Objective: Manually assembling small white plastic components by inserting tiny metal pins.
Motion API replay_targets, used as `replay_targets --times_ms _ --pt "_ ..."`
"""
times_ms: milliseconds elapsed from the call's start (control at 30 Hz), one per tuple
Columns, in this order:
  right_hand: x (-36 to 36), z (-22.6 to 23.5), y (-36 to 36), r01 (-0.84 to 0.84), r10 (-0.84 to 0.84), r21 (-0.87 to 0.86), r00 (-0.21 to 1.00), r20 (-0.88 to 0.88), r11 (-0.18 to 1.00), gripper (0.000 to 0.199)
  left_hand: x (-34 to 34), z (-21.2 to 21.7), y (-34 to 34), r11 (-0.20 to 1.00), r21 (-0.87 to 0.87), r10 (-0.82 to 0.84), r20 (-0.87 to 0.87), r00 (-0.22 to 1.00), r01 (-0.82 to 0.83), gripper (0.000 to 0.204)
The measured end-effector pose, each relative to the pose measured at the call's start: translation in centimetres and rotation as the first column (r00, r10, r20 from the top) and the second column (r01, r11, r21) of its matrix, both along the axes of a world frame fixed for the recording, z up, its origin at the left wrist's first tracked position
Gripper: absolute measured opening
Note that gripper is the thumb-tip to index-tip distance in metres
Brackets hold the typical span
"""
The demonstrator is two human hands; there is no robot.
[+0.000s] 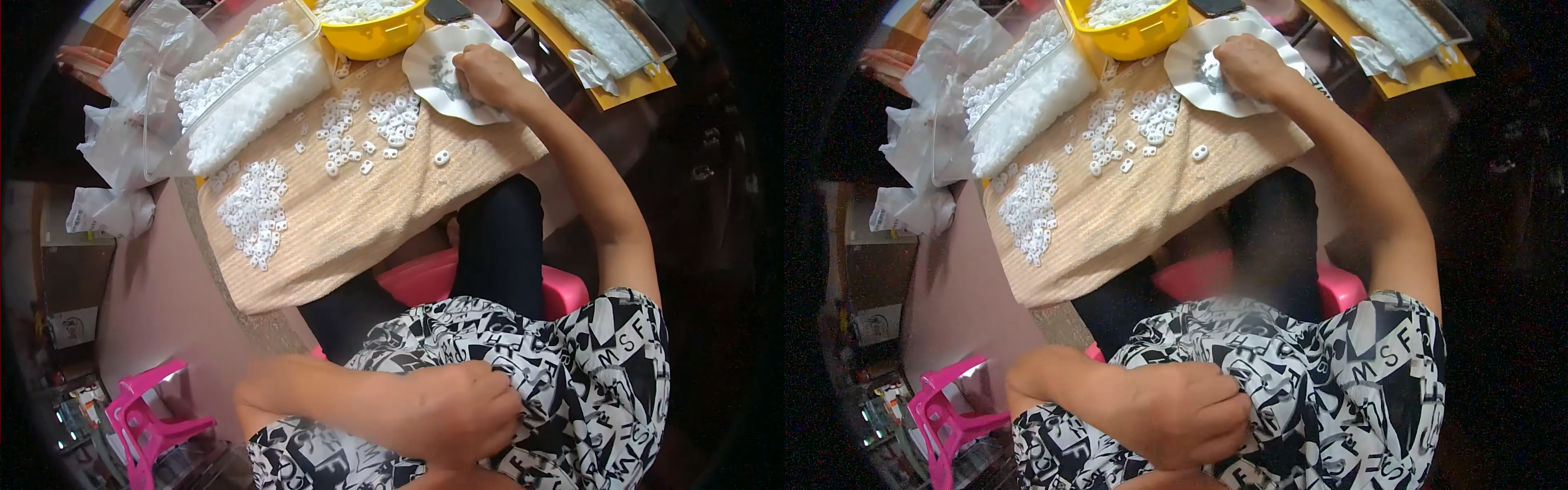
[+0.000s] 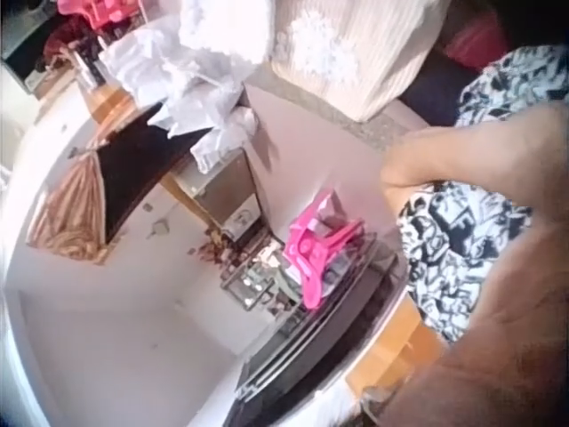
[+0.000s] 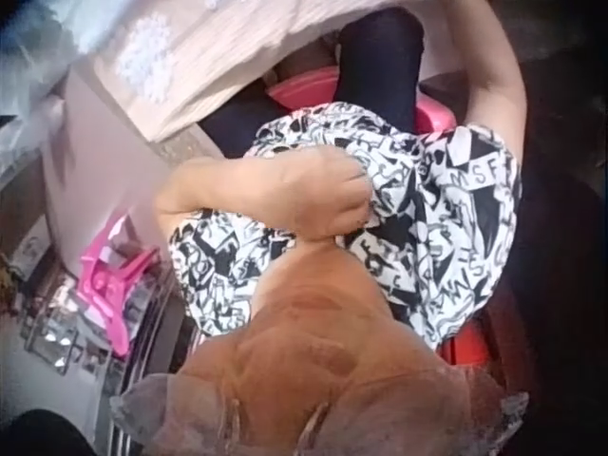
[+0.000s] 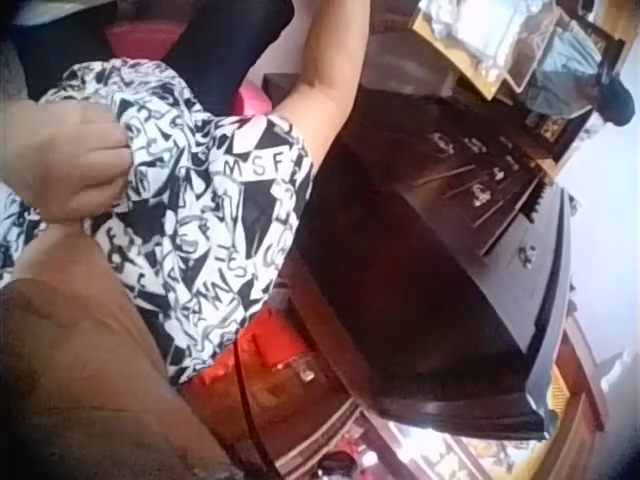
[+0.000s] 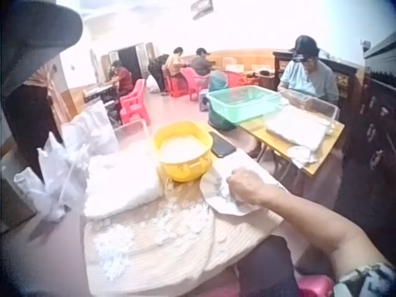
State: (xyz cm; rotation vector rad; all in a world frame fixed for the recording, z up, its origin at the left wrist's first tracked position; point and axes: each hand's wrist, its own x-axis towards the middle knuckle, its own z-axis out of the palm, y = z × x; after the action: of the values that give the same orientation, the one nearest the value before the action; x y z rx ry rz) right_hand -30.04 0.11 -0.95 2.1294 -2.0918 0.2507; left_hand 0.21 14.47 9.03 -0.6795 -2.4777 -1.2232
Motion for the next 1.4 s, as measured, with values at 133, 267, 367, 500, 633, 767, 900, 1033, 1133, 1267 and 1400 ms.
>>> replay_targets --times_ms 133,267,367,500,633,767,900,1033,1133,1267,1400 --pt "0.2 -0.2 0.3 -0.006 0.008 -0.039 0.997 0.074 0.999 0.008 0.4 3.5 -0.7 0.990 -0.137 0.011 -0.085 0.996 -0.023 0.017" --pt "1.1 0.3 0.6 -0.021 0.022 -0.017 0.996 0.083 1.000 0.008 2.0 5.7 -0.6 0.970 -0.062 0.217 -0.223 0.950 -0.236 0.032" --pt "0.2 -0.4 1.2 -0.031 0.031 0.003 0.998 0.046 1.000 0.013 3.6 8.0 0.9 0.865 -0.095 0.487 -0.070 0.870 -0.492 0.035" --pt "0.7 -0.2 0.3 -0.185 0.179 0.040 0.976 0.125 0.982 0.011 10.0 12.6 1.3 0.923 -0.372 -0.001 0.254 0.967 0.099 0.031" --pt "-1.6 -2.5 -0.6 -0.392 0.392 0.044 0.920 0.000 0.919 0.014 11.7 13.1 3.8 0.954 -0.246 -0.089 0.319 0.944 0.173 0.028" --pt "3.0 1.6 2.4 -0.028 0.019 0.131 0.997 0.072 0.991 0.016 12.4 14.0 6.0 0.938 -0.245 -0.153 0.335 0.930 0.243 0.026" --pt "2.4 0.6 3.9 -0.328 0.397 -0.342 0.905 0.154 0.880 0.016 13.1 15.4 8.0 0.906 -0.294 -0.197 0.343 0.918 0.304 0.027" --pt "2.5 -0.3 1.4 -0.162 0.161 -0.026 0.986 -0.040 0.986 0.017 13.4 16.5 9.4 0.877 -0.317 -0.241 0.361 0.901 0.361 0.030" --pt "1.1 -0.2 2.1 -0.156 0.168 -0.136 0.982 0.083 0.978 0.016 12.5 16.8 8.9 0.849 -0.302 -0.314 0.373 0.873 0.434 0.033" --pt "1.4 -0.6 1.3 -0.165 0.166 -0.034 0.986 0.034 0.986 0.022 6.5 13.1 2.9 0.907 -0.271 -0.251 0.268 0.930 0.323 0.031" --pt "3.6 0.2 0.9 -0.154 0.154 -0.009 0.984 0.084 0.988 0.020 4.1 11.1 -0.9 0.966 -0.196 -0.130 0.180 0.975 0.165 0.029"
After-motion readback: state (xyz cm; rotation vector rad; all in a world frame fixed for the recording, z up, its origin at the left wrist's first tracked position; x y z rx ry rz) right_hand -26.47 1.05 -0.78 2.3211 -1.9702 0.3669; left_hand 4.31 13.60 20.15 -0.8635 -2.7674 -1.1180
